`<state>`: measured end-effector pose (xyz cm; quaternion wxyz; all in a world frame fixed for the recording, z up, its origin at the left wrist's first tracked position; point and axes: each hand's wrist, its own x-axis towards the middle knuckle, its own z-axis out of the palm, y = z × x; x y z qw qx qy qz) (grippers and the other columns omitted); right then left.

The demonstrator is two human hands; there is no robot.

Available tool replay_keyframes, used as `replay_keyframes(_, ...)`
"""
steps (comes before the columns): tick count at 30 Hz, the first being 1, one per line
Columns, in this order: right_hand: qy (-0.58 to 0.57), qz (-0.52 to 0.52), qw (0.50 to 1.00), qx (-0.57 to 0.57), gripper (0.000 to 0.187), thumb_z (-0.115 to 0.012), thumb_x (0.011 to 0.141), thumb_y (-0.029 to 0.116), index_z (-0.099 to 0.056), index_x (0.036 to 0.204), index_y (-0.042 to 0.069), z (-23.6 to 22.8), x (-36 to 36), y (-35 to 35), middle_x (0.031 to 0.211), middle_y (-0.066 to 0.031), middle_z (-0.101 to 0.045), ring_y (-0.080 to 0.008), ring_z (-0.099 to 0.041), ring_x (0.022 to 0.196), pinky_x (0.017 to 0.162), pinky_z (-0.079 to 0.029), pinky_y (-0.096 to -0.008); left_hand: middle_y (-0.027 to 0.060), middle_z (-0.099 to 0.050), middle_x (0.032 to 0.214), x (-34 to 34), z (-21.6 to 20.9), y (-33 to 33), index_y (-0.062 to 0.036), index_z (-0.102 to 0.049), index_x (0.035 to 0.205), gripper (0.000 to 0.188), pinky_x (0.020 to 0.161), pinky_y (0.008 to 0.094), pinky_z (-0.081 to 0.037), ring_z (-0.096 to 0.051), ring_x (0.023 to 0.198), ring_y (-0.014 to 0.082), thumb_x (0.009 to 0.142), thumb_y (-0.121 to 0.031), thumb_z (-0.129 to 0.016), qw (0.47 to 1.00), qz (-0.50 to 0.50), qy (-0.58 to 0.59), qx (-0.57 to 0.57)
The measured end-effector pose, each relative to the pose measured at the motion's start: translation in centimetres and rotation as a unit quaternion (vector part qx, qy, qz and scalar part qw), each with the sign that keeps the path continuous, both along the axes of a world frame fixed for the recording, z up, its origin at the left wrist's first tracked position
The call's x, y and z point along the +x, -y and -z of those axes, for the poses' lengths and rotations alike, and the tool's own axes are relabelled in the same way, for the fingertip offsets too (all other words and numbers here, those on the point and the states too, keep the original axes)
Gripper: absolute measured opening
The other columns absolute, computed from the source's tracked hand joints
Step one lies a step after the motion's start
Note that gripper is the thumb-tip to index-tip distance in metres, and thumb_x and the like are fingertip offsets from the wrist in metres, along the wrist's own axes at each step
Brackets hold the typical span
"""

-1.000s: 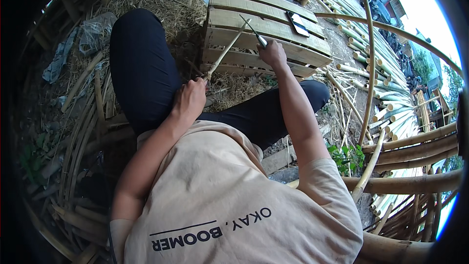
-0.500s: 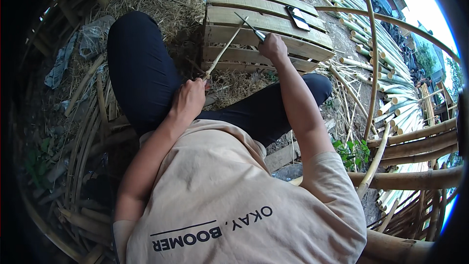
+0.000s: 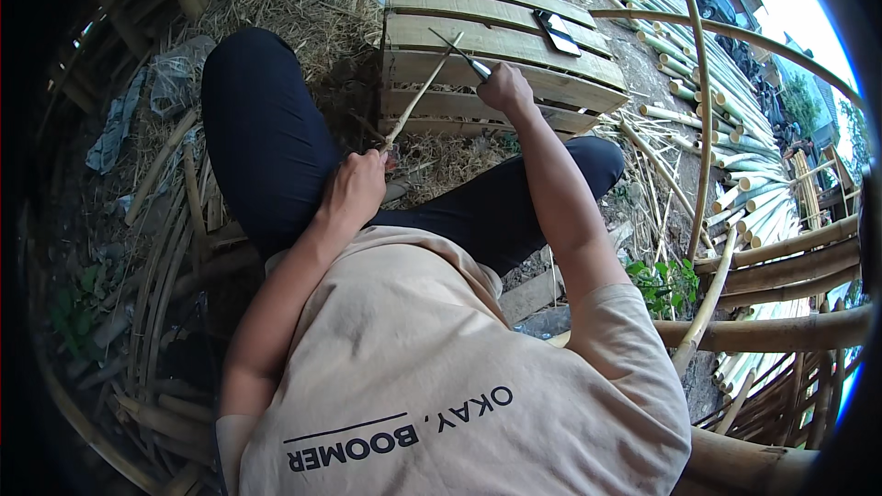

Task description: The person strips the outer layer from a thin bamboo stick using a knife while holding it over a wooden crate.

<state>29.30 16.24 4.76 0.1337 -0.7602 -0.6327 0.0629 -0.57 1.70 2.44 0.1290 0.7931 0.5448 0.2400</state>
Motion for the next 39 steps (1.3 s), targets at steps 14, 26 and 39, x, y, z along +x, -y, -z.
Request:
replay_keyframes(14,0.025,-0.219,0.975,-0.034,0.028,-0.064,0.073,0.02,-0.073,0.088,-0.001,-0.2,-3.6,5.3,0.09,-0.0283,-0.069,-0.0442,-0.068,0.089,0.084,-0.055,-0.0497,0.028,-0.066,0.076,0.6,0.4,0.1,0.0024,-0.064,0.087,0.033,0.063,0.0521,-0.055,-0.067,0.072,0.0448,0.102,-0.022,-0.048,1.0,-0.024,-0.017,0.002)
replay_keyframes(26,-0.009,-0.181,0.983,0.012,0.022,-0.065,0.077,0.021,-0.073,0.087,0.002,1.6,-4.6,8.0,0.083,-0.0263,-0.069,-0.0438,-0.068,0.084,0.078,-0.055,-0.0503,0.0281,-0.067,0.078,0.9,0.0,0.1,0.0029,-0.065,0.09,0.026,0.065,0.0514,-0.056,-0.068,0.074,0.0439,0.099,-0.017,-0.05,1.0,0.011,0.004,-0.005)
replay_keyframes(39,0.004,-0.01,0.999,0.043,0.029,-0.065,0.083,0.028,-0.074,0.093,0.003,1.5,2.4,3.6,0.093,-0.0266,-0.071,-0.0427,-0.068,0.093,0.084,-0.055,-0.0492,0.0283,-0.067,0.078,1.1,-0.1,0.2,0.0034,-0.064,0.089,0.028,0.065,0.0522,-0.056,-0.068,0.075,0.0446,0.1,-0.018,-0.05,1.0,-0.009,0.002,-0.012)
